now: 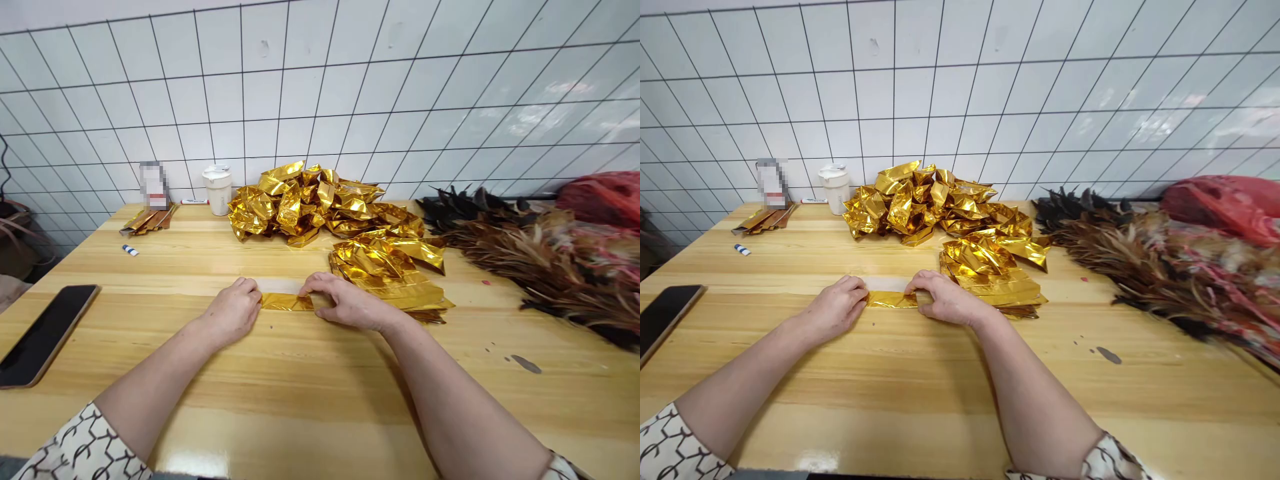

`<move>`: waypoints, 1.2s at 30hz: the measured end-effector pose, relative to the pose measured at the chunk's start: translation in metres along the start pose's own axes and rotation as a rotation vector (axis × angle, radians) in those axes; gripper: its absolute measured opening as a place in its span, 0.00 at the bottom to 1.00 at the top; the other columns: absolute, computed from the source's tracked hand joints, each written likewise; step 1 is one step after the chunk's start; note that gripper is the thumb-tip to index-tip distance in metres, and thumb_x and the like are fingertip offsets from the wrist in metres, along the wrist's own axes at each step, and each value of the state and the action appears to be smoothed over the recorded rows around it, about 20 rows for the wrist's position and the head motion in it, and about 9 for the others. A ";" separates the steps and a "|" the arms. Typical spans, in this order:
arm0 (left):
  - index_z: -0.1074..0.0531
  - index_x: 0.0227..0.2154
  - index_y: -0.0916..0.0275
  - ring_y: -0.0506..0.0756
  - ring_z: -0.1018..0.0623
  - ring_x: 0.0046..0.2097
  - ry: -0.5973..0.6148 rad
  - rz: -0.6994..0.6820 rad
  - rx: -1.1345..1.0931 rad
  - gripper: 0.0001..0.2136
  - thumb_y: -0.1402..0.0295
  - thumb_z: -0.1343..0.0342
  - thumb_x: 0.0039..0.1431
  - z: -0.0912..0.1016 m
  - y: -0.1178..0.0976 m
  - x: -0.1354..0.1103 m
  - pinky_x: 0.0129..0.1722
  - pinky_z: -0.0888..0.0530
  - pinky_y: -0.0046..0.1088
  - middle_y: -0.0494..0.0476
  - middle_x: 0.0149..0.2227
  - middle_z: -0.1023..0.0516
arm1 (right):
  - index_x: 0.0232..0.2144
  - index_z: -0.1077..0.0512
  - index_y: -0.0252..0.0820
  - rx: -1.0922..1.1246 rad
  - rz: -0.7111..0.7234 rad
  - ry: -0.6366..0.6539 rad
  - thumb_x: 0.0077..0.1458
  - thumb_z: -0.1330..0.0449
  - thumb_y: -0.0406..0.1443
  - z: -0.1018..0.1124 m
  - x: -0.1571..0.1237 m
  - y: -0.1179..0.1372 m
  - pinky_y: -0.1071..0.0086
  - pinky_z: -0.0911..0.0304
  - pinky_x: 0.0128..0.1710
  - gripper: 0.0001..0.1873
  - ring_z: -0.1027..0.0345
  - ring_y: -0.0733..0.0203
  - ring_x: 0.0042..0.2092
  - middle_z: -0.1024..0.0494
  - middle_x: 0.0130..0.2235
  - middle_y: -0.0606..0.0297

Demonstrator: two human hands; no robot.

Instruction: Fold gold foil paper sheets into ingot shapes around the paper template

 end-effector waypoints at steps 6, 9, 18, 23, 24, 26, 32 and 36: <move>0.27 0.32 0.63 0.58 0.28 0.42 -0.003 0.021 -0.048 0.09 0.74 0.53 0.61 0.000 -0.002 0.001 0.44 0.27 0.36 0.61 0.38 0.27 | 0.37 0.27 0.45 0.002 0.023 -0.033 0.43 0.45 0.26 -0.002 -0.001 -0.002 0.62 0.39 0.49 0.18 0.34 0.55 0.46 0.27 0.39 0.62; 0.28 0.31 0.63 0.57 0.28 0.42 -0.004 0.017 -0.044 0.10 0.75 0.54 0.61 0.001 -0.003 0.001 0.44 0.27 0.36 0.61 0.38 0.28 | 0.37 0.27 0.45 -0.002 0.025 -0.046 0.44 0.46 0.26 -0.003 0.000 -0.003 0.62 0.39 0.49 0.18 0.34 0.56 0.46 0.27 0.39 0.62; 0.28 0.33 0.64 0.58 0.28 0.43 0.039 0.021 -0.038 0.09 0.73 0.54 0.61 0.004 -0.006 0.000 0.44 0.27 0.36 0.62 0.40 0.28 | 0.36 0.27 0.43 0.027 0.030 -0.030 0.44 0.47 0.25 -0.002 0.001 0.000 0.63 0.38 0.48 0.17 0.33 0.57 0.45 0.27 0.39 0.62; 0.29 0.39 0.62 0.58 0.29 0.46 0.018 -0.022 -0.094 0.07 0.70 0.51 0.61 0.001 -0.012 -0.003 0.48 0.28 0.37 0.60 0.42 0.28 | 0.36 0.26 0.43 0.036 0.032 -0.039 0.47 0.46 0.26 -0.004 0.001 -0.001 0.63 0.38 0.47 0.15 0.33 0.58 0.44 0.26 0.39 0.62; 0.29 0.40 0.61 0.58 0.29 0.47 0.016 -0.031 -0.099 0.08 0.69 0.51 0.61 0.001 -0.014 -0.004 0.48 0.29 0.38 0.60 0.42 0.28 | 0.36 0.26 0.43 0.039 0.034 -0.044 0.48 0.45 0.26 -0.004 0.001 -0.001 0.63 0.38 0.47 0.14 0.33 0.58 0.44 0.26 0.38 0.62; 0.31 0.45 0.61 0.59 0.30 0.48 0.021 -0.048 -0.102 0.10 0.67 0.51 0.62 0.001 -0.017 -0.006 0.49 0.29 0.39 0.61 0.45 0.28 | 0.35 0.25 0.43 0.045 0.036 -0.055 0.50 0.45 0.27 -0.005 0.002 0.000 0.63 0.38 0.47 0.12 0.33 0.58 0.43 0.26 0.38 0.62; 0.38 0.56 0.59 0.62 0.33 0.55 0.086 -0.118 0.034 0.20 0.57 0.55 0.65 0.001 -0.027 -0.011 0.53 0.34 0.44 0.66 0.57 0.35 | 0.32 0.25 0.41 0.043 -0.015 -0.087 0.53 0.44 0.29 -0.009 0.005 0.005 0.64 0.38 0.45 0.08 0.32 0.58 0.40 0.26 0.36 0.61; 0.39 0.58 0.59 0.64 0.35 0.57 0.126 -0.114 0.070 0.23 0.55 0.57 0.65 -0.001 -0.028 -0.012 0.54 0.36 0.46 0.67 0.59 0.37 | 0.32 0.25 0.39 0.006 -0.067 -0.123 0.55 0.43 0.31 -0.013 0.008 0.006 0.65 0.39 0.42 0.06 0.32 0.59 0.38 0.27 0.34 0.61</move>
Point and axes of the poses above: each hand's wrist, its own x-axis towards the middle knuckle, its own z-axis out of the back of the hand, y = z × x, the point moved 2 cm from there along x, towards the middle knuckle
